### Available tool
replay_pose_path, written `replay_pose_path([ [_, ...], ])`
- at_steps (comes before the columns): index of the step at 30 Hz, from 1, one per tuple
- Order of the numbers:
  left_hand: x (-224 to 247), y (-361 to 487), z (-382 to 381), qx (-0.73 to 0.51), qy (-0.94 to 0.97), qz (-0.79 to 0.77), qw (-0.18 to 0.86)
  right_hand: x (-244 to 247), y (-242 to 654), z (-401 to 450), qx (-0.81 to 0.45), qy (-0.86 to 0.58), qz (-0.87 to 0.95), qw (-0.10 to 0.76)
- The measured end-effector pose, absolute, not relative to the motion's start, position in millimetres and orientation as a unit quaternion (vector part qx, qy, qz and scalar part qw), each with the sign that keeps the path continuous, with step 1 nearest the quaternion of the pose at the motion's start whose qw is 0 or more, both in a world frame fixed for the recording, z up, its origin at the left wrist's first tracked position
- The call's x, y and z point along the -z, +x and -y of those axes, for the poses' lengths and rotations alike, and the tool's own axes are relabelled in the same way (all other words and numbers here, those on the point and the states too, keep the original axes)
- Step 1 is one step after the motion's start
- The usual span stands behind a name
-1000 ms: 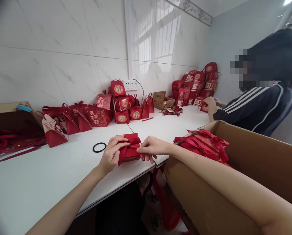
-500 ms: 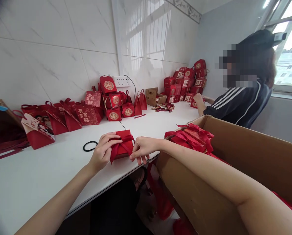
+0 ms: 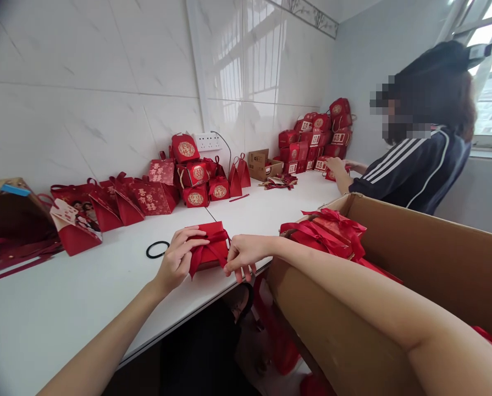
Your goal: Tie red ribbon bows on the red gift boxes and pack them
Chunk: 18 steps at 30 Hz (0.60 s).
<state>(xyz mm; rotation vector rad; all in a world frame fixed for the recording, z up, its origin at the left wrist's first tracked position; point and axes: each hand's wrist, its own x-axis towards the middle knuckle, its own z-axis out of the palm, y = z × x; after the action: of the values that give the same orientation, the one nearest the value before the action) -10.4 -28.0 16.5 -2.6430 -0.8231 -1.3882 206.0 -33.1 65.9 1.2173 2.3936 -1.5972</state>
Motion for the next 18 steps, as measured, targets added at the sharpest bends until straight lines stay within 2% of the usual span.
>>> replay_pose_path([
  [18,-18.7,-9.4,29.4,0.445,-0.858,0.254,0.033,-66.6,207.6,31.0,0.516,0.390,-0.762,0.029],
])
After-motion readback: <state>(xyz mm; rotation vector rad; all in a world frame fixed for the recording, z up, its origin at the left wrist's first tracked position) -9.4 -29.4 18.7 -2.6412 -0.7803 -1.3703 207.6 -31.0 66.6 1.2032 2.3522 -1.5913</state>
